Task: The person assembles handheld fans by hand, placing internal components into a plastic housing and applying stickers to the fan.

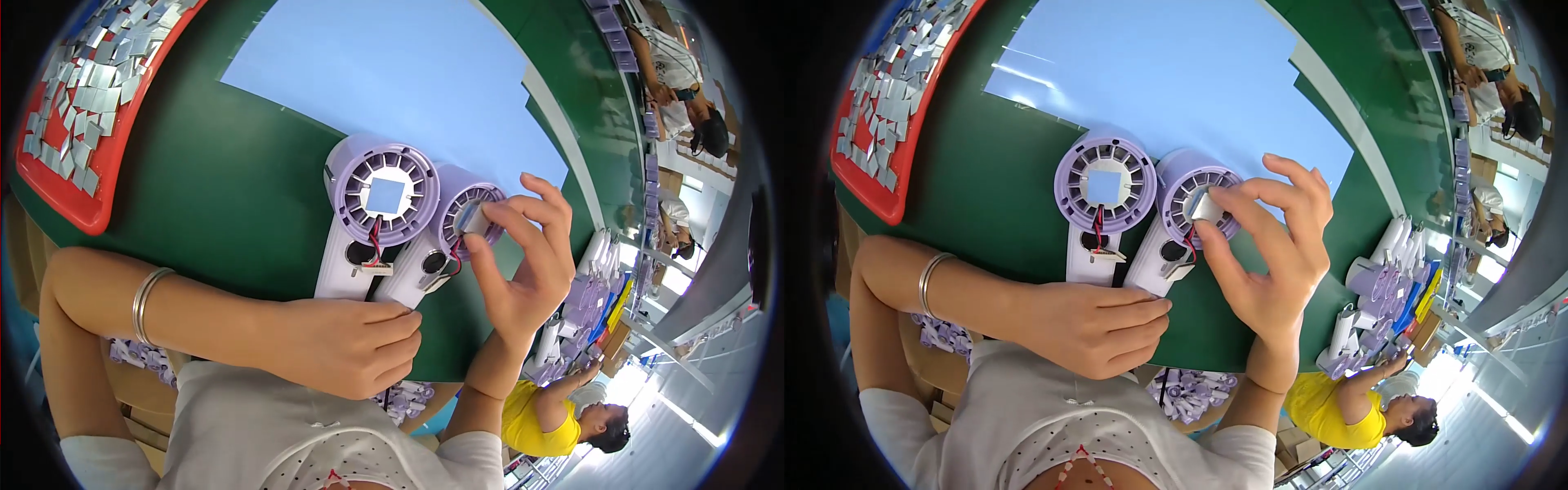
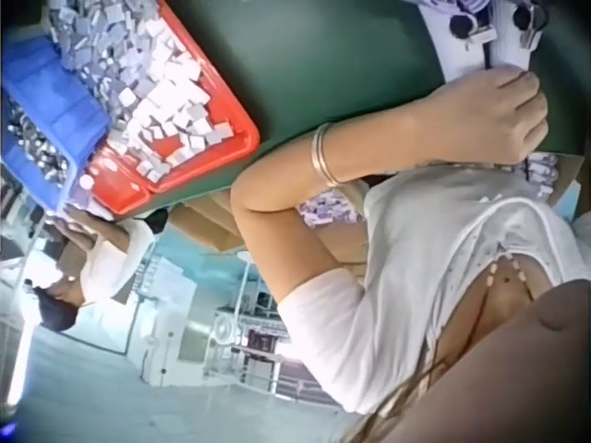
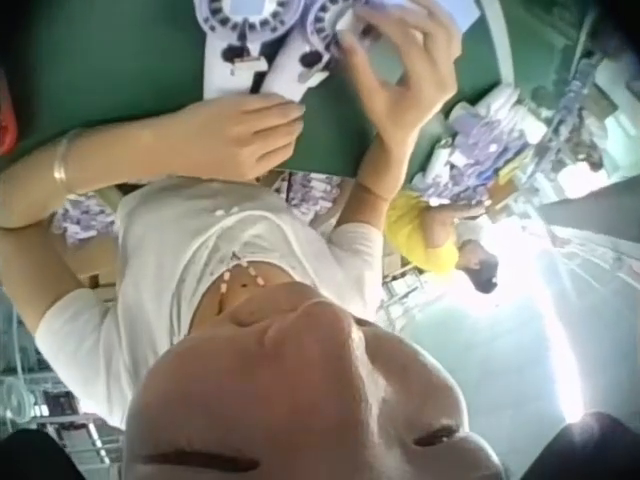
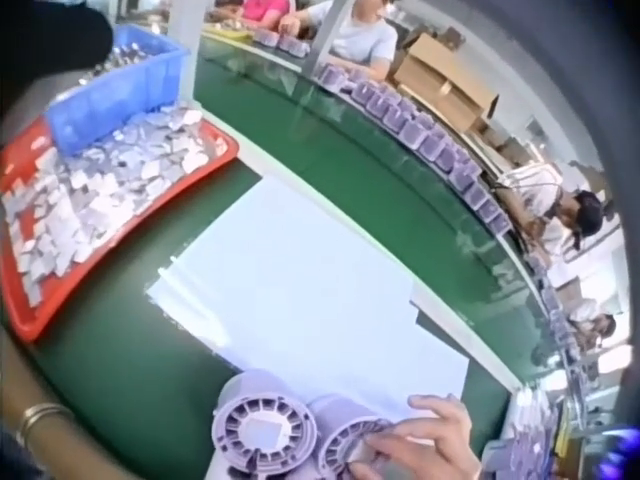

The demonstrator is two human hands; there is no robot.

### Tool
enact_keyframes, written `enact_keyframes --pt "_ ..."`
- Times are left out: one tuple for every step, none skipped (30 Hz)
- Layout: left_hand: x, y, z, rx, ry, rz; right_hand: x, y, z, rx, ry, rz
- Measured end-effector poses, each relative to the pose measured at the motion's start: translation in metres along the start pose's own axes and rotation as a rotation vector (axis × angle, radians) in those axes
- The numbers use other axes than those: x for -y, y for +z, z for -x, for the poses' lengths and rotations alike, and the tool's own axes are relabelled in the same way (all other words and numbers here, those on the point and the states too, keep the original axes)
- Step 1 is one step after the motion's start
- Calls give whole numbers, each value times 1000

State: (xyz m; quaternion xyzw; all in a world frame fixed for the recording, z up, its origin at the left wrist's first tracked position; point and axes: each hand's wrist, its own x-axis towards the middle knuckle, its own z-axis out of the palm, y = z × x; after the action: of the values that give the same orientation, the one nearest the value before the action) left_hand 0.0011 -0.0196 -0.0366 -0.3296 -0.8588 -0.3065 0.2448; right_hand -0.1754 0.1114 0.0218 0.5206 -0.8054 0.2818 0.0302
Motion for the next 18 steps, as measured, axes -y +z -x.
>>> enact_keyframes --pt "0 1 0 -17 -7 7 1 0 1 1 9 -4" --pt "-1 2 1 -34 -14 15 1 0 1 2 3 7" --pt "-1 2 1 -31 -16 20 2 -1 0 4 -7 20" --pt "-1 2 1 -35 -26 32 3 0 0 7 -1 18" --pt "-1 2 2 -41 -37 43 4 1 -1 5 -14 35" --pt "-1 2 1 -42 -41 50 4 1 -1 6 -27 54" --pt "0 2 1 -54 -55 61 4 1 -1 14 -23 53" --pt "0 3 1 -66 -69 72 5 2 -1 5 -10 58" --pt "0 3 0 -71 -78 75 5 2 -1 -3 -3 61" --pt "0 3 0 -74 -69 70 5 2 -1 8 -4 58" --pt "0 3 0 -77 -61 64 5 2 -1 4 3 56" --pt "0 4 1 -81 -68 66 5 2 -1 -2 10 54" --pt "0 5 1 -90 -64 37 6 2 -2 6 8 51" --pt "0 5 1 -99 -59 8 7 3 -2 5 18 44" --pt "1 3 1 -101 -61 12 8 2 -2 3 33 41" --pt "2 1 1 -69 -52 12 10 2 -3 6 36 43" --pt "3 -1 0 -36 -42 12 12 1 -5 10 26 73" --pt "3 -1 1 -34 -41 13 13 1 -5 10 14 100"
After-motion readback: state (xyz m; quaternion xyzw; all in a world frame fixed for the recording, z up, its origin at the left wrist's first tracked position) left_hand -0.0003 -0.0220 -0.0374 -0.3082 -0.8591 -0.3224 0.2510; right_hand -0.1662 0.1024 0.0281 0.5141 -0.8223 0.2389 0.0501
